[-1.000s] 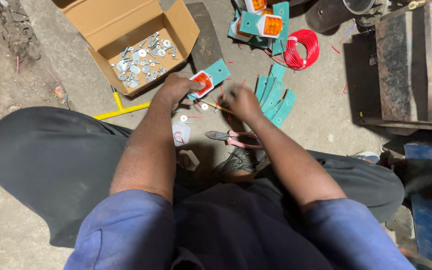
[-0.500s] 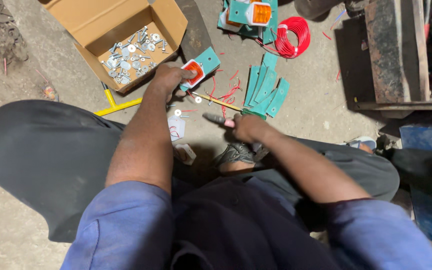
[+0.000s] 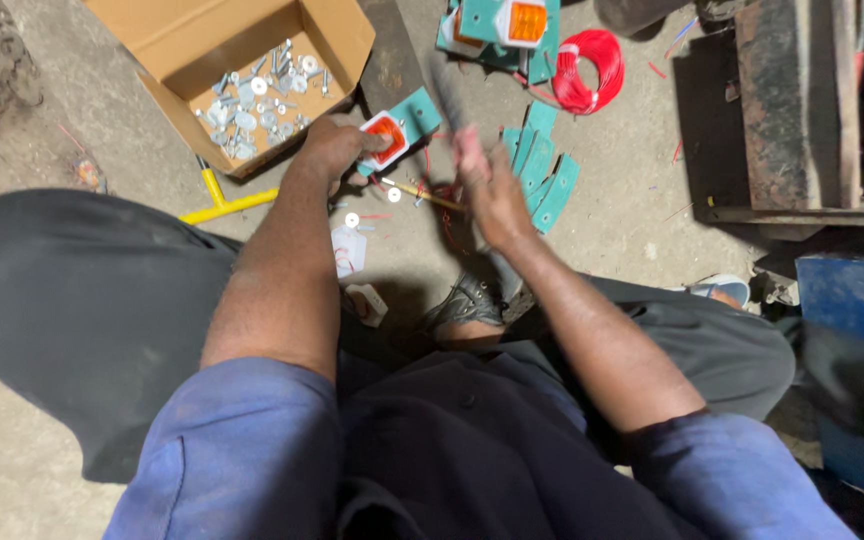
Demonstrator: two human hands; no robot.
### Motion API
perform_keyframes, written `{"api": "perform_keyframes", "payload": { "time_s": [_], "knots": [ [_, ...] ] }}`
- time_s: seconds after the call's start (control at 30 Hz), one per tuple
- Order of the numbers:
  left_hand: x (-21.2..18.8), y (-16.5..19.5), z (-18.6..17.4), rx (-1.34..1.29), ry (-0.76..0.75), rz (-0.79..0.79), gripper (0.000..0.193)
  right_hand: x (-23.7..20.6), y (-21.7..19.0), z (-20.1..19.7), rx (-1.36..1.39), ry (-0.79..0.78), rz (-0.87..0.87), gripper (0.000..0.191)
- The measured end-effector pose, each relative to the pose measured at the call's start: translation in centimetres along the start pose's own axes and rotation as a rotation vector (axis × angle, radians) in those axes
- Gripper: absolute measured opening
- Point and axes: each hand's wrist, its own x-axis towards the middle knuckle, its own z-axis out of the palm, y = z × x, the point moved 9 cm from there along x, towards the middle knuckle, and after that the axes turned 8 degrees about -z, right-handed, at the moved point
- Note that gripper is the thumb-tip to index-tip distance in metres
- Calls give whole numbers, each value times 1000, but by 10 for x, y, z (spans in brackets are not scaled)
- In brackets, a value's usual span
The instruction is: The person sits on the floor and assembles small electrical components. They use pliers to strip red wires, attach them to a teal metal bracket with an orange light fixture, and secure the assembly with a screwdriver. The person repeats this process for multiple units.
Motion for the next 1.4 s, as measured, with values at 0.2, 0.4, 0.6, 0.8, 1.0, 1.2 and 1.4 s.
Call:
{"api": "perform_keyframes", "payload": {
  "time_s": [0.2, 0.4, 0.6, 0.8, 1.0, 1.2, 1.4],
  "knots": [
    [3, 2, -2, -17, 31, -18, 41, 9, -9, -14, 342, 290, -219, 63],
    [-6, 5, 4, 29, -6, 5, 37, 22, 31, 36, -310, -119, -84, 55],
    [-9, 3, -1, 8, 19, -18, 33, 19, 10, -6, 276, 218, -43, 64],
    [-4, 2, 6, -9, -4, 15, 33, 18, 9, 23, 15, -18, 3, 66],
    [-7, -6, 5, -25, 0, 1, 29, -5, 43, 23, -54, -30, 116, 63],
    [-16, -2, 5, -8, -4, 57, 28, -71, 74, 47, -293, -319, 236, 69],
    [-35, 29, 18, -84, -110, 202, 30, -84, 89, 62, -306, -392, 297, 63]
  ]
}}
